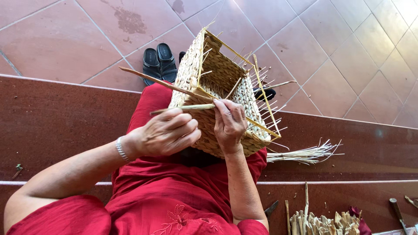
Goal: The person sits on a tiled floor and weaves a rectangular basket using dried palm leaves. They interlace the leaves through the basket's frame, trim excess material with scissors, and continue weaving the sides.
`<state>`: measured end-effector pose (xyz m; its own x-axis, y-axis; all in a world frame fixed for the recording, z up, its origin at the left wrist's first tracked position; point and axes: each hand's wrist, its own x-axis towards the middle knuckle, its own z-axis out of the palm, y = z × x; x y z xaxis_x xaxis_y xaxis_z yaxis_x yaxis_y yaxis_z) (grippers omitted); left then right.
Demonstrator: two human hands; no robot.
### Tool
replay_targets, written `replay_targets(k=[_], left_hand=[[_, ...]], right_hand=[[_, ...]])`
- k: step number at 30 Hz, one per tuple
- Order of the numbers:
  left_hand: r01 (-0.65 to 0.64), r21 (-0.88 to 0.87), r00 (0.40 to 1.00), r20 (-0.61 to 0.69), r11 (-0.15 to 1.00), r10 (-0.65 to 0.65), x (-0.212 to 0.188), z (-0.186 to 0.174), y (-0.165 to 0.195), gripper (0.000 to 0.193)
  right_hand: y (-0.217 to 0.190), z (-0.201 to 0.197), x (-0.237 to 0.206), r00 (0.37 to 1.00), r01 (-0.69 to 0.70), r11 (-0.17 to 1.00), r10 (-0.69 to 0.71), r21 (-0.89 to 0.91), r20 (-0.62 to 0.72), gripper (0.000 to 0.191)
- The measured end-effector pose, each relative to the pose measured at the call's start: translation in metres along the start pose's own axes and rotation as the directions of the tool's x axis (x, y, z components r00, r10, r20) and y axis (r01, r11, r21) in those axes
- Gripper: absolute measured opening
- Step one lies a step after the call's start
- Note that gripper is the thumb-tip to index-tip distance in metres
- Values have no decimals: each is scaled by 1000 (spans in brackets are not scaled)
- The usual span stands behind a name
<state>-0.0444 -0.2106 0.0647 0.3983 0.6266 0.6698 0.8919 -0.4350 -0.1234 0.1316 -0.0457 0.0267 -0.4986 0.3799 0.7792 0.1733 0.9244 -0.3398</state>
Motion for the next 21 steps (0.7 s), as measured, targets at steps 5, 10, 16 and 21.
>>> replay_targets(k=[5, 10, 16, 21], left_hand=[[279, 12, 960, -36, 960, -278, 22, 37, -7, 37], [421, -154, 906, 32, 894, -421, 40, 62, -24, 25], [412, -276, 902, -11, 868, -431, 28, 72, -14, 16], [313, -229, 945, -21, 922, -326, 25, 59, -12, 33]], right_hand=[[-6, -9, 9, 993, -115, 992, 112, 58, 47, 17], [-10, -13, 17, 970, -232, 970, 225, 78, 96, 11], [-13, -9, 23, 937, -335, 940, 323, 72, 134, 9], [-13, -5, 27, 958, -248, 969, 246, -7, 145, 9]])
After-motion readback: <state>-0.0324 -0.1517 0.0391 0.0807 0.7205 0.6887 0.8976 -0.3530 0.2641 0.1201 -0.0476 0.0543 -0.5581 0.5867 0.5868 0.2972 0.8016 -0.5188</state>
